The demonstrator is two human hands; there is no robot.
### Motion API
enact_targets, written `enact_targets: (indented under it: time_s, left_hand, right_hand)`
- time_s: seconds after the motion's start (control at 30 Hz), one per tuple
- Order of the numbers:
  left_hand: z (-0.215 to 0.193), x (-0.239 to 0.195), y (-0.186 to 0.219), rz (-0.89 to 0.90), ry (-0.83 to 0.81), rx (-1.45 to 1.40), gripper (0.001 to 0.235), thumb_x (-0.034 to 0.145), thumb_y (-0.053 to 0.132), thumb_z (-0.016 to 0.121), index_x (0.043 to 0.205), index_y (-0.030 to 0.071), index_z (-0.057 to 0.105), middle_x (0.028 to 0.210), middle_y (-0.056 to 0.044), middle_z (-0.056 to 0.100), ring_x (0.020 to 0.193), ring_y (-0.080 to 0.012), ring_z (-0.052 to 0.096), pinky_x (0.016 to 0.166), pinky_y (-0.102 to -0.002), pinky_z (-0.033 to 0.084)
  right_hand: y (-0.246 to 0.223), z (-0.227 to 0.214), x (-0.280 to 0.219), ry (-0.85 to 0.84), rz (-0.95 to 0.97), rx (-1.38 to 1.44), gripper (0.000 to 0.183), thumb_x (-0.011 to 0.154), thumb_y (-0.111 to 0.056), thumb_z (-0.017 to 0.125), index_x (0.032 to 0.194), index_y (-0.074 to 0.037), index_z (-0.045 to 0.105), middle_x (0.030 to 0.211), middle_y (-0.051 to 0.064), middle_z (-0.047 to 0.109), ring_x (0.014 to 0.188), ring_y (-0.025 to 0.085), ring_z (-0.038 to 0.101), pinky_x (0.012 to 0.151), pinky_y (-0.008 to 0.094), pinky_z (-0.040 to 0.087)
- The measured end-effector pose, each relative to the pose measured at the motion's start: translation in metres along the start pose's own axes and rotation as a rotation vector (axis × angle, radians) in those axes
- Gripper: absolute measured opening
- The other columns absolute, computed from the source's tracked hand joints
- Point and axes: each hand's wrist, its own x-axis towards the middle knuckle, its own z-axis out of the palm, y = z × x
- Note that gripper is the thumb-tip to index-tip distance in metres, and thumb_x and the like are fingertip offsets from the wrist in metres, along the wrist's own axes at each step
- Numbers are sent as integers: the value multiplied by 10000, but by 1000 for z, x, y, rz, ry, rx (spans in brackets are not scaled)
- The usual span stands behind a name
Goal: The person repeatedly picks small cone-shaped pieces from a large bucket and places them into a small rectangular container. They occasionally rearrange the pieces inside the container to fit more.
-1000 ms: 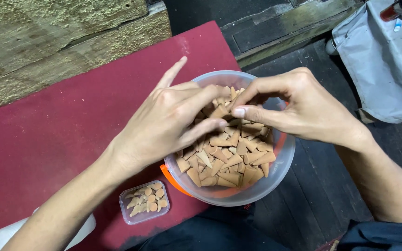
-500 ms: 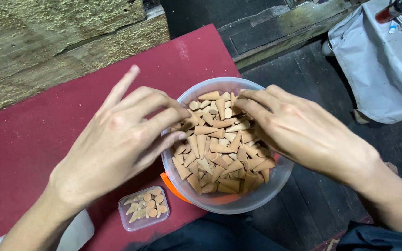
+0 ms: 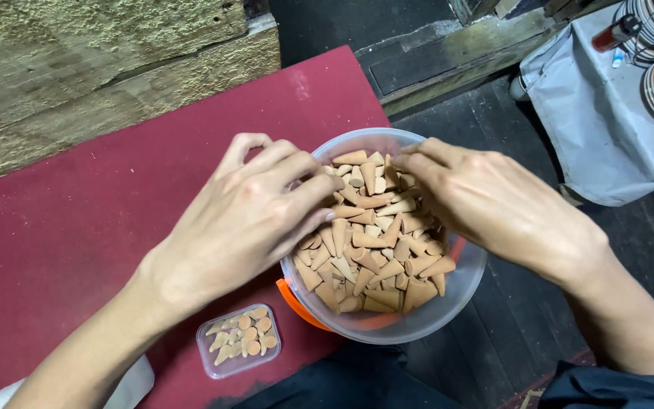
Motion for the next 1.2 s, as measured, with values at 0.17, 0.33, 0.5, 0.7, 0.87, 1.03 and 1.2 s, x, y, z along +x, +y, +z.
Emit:
enact_targets:
  time_s: [0.17,0.33,0.5,0.7,0.87,1.03,1.2]
  left_hand:
    - [8,12,3,8,-1,3,163,1006,241,675,1091,103,659,998,-67,676,928,-255,612,959,-486,394]
    - [15,15,2,26,1,39,174,1002,241,637,1108,106,660,1071,-70,674,986,-263,625,1167,-619,317]
    - [18,10,3,11,-55,-6,260,949,184,676,1186,76,667,1014,-86,632,989,-260,618,1205,-682,241]
    - [19,7,3,23,-77,-26,186,949,157,658,1114,72,655,985,-72,623,1002,-265,606,1216,-704,195]
    - [14,9,20,41,-57,-110,207,963,203,670,1121,69,678,1006,-81,668,1032,-256,652,1201,-738,187]
    - [19,21,39,80,-119,-203,107,963,156,628,983,51,619,859,-76,582,948,-286,586,1223,-739,154]
    - [36,26,38,136,-268,-91,116,841,-44,564,886,44,625,906,-119,584,951,-337,557,1219,-699,260]
  right_hand:
    - [-1,1,7,-79,-9,-23,919,679,194,628,1542,-6,383,1422,180,533,846,439,746,604,577,612]
    - [-2,10,4,-78,28,-233,852,706,207,583,1512,12,387,1299,202,518,583,417,780,471,554,659]
    - [1,19,-1,-114,34,-350,402,779,118,679,1149,12,566,1030,131,516,832,296,725,455,417,637]
    - [-3,11,-8,-116,67,-227,320,856,141,562,1141,-1,538,1126,141,530,816,317,738,497,477,646]
    - [5,-12,-28,-86,-16,104,169,954,-117,525,1120,-123,552,1099,45,613,841,266,657,657,457,521]
    - [11,11,-35,-32,-188,148,265,1020,-415,581,1066,-156,615,969,44,643,821,293,655,771,445,522]
    - [2,25,-26,-131,-201,25,87,998,-241,576,969,-158,568,944,49,593,840,266,623,549,486,531]
